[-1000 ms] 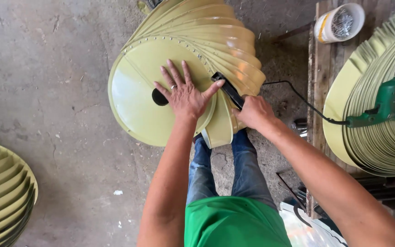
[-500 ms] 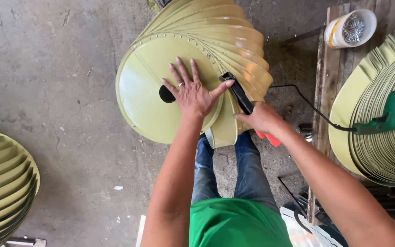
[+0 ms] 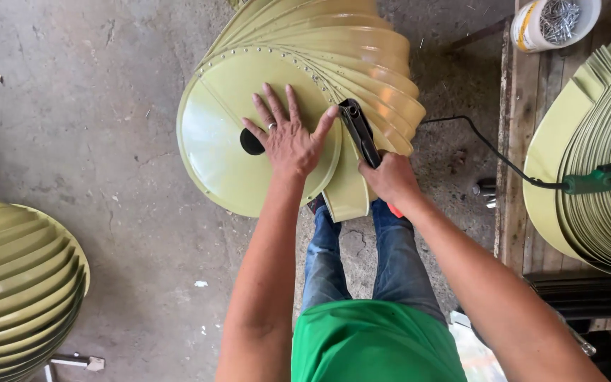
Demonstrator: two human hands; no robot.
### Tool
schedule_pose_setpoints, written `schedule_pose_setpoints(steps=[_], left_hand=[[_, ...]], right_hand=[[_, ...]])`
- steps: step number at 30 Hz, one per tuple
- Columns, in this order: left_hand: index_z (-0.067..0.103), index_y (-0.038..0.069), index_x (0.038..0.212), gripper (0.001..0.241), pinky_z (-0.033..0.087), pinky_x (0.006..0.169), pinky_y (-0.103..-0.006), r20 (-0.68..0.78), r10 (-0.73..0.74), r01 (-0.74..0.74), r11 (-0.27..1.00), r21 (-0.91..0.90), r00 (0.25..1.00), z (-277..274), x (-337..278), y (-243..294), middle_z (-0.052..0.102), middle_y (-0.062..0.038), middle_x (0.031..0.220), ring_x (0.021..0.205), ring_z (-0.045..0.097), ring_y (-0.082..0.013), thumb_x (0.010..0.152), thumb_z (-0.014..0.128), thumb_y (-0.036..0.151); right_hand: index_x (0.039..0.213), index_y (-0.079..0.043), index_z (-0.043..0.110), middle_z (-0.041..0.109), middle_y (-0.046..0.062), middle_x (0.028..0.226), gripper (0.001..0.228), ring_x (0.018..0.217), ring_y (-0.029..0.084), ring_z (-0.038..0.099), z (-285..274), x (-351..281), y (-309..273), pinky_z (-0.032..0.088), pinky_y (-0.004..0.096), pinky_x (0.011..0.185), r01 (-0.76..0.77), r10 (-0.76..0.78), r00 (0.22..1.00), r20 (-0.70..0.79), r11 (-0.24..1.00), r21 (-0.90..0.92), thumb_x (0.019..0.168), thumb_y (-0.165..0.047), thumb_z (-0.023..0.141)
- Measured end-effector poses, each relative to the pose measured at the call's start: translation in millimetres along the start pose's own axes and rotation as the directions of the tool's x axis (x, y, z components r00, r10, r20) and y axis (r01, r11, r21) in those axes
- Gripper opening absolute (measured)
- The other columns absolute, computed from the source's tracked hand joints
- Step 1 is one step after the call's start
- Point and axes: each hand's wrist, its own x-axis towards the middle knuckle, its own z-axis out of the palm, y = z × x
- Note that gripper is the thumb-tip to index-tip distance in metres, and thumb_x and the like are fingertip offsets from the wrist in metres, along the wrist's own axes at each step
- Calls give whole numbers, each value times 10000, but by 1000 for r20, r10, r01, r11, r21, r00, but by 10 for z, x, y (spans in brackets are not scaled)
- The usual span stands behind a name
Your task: The person attaches curved metal blades to a round fan hub on the workshop floor. They align each blade against the hub, then use a hand riveter and a green electric drill to fasten the blades with rivets, pressing the hub steady with one hand while working.
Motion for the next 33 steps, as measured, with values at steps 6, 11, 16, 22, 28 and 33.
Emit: schedule_pose_setpoints(steps=[6, 11, 16, 22, 28, 33], left_hand=[[171, 109, 1648, 1307, -151, 1170, -679, 48, -23, 19, 997, 79, 999, -104, 42, 114, -47, -224, 1701, 1569, -108, -387, 711, 334, 1005], [168, 107, 1645, 1311, -166, 1160, -671, 72, -6, 1, 998, 60, 997, -85, 8, 31, -70, -239, 1691, 1557, -130, -392, 711, 328, 1011], [196, 111, 1655, 1257, -155, 1189, -681, 72, -12, 11, 1000, 18, 997, -71, -2, 8, -55, -226, 1716, 1583, -119, -394, 754, 306, 981], [215, 109, 1654, 1208, -140, 1184, -684, 37, -9, 7, 999, 43, 999, -17, 14, -22, -31, -215, 1712, 1574, -106, -395, 796, 324, 953], [306, 167, 1642, 1087, -127, 1201, -687, 20, 47, -47, 998, 44, 999, 54, -62, -112, 0, -199, 1724, 1588, -79, -395, 844, 315, 905], [313, 161, 1641, 1069, -137, 1192, -697, 15, 11, -12, 999, 35, 1000, -23, -2, 0, 13, -186, 1731, 1594, -72, -387, 861, 304, 892]], right_hand=[[949, 51, 739, 722, 302, 889, 519, 902, 436, 721, -231, 151, -130, 572, 507, 824, -45, 91, 980, 179, 968, -245, 920, -466, 696], [953, 46, 737, 768, 254, 919, 428, 833, 365, 771, -799, 196, -519, 613, 492, 789, 68, 214, 837, 504, 872, -484, 931, -371, 640], [1018, 87, 713, 740, 261, 939, 362, 859, 345, 750, -888, 343, -612, 582, 483, 819, 159, 130, 817, 561, 885, -437, 889, -250, 687], [1229, 9, 626, 755, 242, 1012, 463, 948, 375, 746, -338, 251, -46, 577, 478, 847, 62, -39, 923, 382, 997, -49, 892, -305, 670], [1213, 16, 630, 716, 281, 1079, 470, 1032, 414, 703, -453, 116, -223, 553, 495, 908, 112, -86, 944, 319, 992, -64, 945, -368, 668], [1185, 56, 618, 701, 301, 1111, 487, 1047, 443, 689, -481, 214, -343, 543, 526, 905, 107, -29, 936, 352, 973, -204, 959, -372, 664]])
